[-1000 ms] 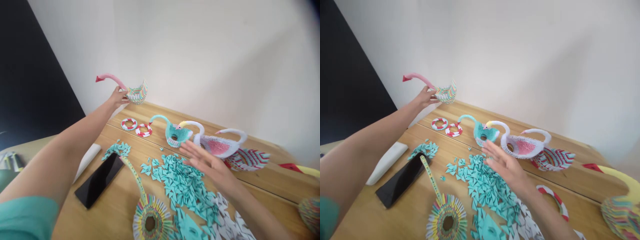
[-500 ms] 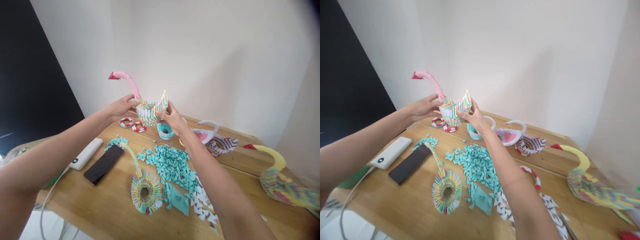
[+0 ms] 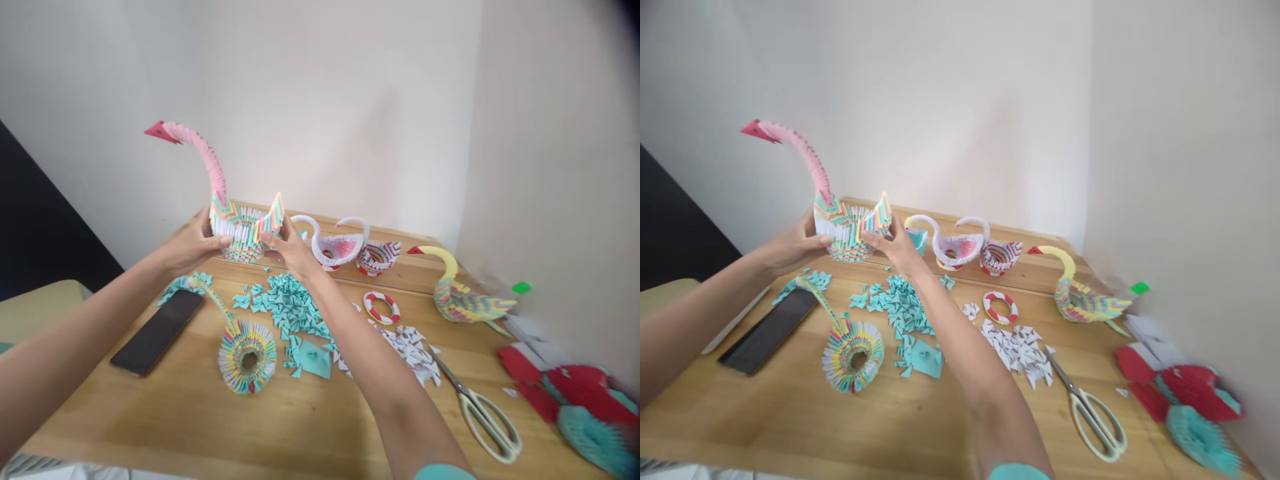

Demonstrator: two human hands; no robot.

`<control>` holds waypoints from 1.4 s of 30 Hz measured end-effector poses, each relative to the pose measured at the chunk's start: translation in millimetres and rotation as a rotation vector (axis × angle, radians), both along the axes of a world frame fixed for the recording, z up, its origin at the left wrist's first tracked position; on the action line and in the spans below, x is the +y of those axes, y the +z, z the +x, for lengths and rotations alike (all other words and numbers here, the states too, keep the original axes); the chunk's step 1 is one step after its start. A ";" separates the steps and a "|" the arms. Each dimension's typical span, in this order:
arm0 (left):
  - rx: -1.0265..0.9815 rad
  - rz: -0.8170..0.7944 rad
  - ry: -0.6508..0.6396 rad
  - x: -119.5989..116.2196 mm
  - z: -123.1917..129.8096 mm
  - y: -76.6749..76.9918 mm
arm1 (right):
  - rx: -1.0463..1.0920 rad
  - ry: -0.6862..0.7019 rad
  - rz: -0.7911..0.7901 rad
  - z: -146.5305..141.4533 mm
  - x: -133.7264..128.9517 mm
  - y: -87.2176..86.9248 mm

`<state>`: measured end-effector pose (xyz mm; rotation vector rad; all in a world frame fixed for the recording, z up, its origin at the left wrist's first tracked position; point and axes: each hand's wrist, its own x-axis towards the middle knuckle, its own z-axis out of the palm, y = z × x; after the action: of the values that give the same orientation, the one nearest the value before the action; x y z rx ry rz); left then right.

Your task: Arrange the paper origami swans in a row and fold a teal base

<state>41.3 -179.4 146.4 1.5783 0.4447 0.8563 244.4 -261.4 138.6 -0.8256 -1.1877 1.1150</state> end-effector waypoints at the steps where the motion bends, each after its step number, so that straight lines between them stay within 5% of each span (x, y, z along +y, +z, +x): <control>1: 0.000 0.007 0.008 -1.4 -1.5 -1.1 | 0.004 0.013 0.010 -1.3 -2.8 -0.1; 16: 0.032 0.183 0.032 10.5 4.0 -22.3 | -0.130 0.042 0.043 13.5 1.6 -15.7; 26: 0.041 0.187 0.032 7.6 8.5 -20.8 | -0.264 0.006 0.097 20.3 7.2 -19.9; 29: 0.055 0.221 0.043 12.5 0.2 -11.5 | -0.289 0.038 0.105 19.0 12.5 -9.0; 36: -0.122 0.241 0.115 29.8 -38.4 15.9 | -0.420 0.121 0.208 -10.8 45.4 46.2; 42: -0.178 0.048 0.256 66.0 -83.7 -30.4 | -0.713 0.040 0.210 11.8 79.0 41.9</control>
<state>-42.3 -113.4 116.0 1.4923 0.5078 1.2002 256.2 -182.4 180.5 -1.0762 -1.8792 0.7144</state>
